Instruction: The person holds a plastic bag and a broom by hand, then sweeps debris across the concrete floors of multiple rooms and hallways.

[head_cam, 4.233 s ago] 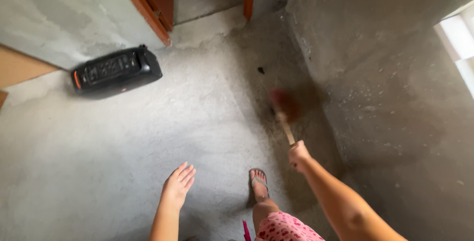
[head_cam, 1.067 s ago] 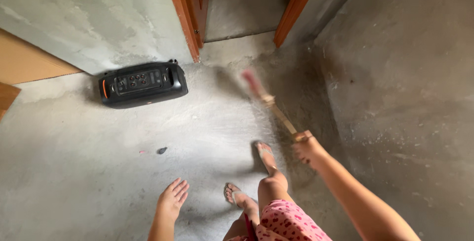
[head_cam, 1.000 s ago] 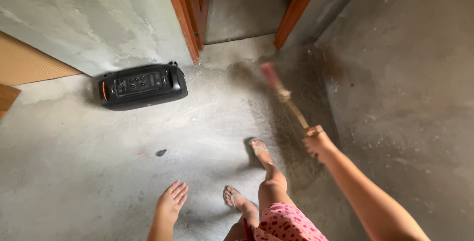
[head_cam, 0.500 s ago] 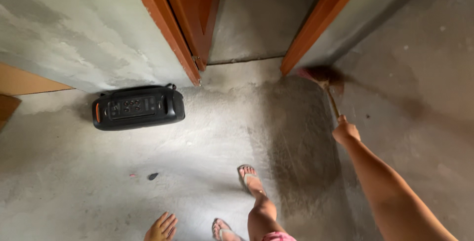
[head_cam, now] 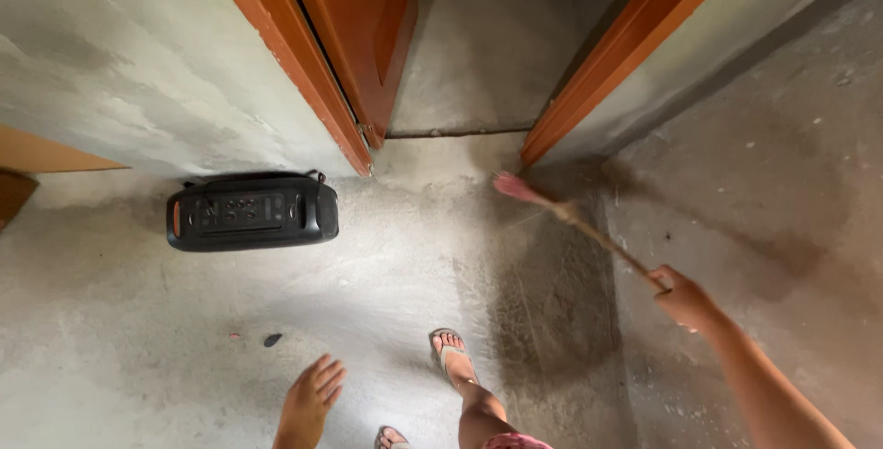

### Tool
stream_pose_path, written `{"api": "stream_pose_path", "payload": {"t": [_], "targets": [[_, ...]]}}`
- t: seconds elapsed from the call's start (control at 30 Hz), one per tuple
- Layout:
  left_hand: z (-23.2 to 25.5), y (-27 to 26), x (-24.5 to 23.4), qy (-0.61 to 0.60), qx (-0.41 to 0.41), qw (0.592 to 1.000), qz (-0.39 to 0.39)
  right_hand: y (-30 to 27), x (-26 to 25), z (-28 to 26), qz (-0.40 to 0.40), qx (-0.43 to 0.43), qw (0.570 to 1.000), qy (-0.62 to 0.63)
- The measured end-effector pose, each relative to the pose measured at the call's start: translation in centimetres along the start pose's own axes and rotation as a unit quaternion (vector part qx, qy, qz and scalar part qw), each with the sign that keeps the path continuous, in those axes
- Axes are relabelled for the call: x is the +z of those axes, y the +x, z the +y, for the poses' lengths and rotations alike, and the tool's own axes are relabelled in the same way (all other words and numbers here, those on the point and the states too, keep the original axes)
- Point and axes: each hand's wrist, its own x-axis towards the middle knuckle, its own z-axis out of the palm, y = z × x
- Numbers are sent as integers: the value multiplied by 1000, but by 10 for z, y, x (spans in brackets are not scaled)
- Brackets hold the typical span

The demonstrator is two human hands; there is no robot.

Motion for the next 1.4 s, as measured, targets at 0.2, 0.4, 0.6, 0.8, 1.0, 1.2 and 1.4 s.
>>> {"api": "stream_pose_path", "payload": {"t": [0.2,0.4,0.6,0.8,1.0,1.2,1.4], "targets": [[-35,21,-26,-1,-36,999,16,70,3,-49,150,-31,983,-101],[-41,17,-28,-5,-24,1000,2,60,20,-38,-85,-9,950,300],[-25,11,-18,-24,-1,999,29,12,-51,6,-51,62,962,259],[-17,-10,-3,-20,-9,998,58,41,13,-63,19,68,952,299],[-32,-28,-34,-31,6,997,68,19,202,-181,-34,52,946,317],[-48,-25,-89,-67,13,995,77,-68,322,-266,-165,10,918,362],[-50,-28,-144,-85,17,993,85,-127,242,-262,-224,1,915,337]]}}
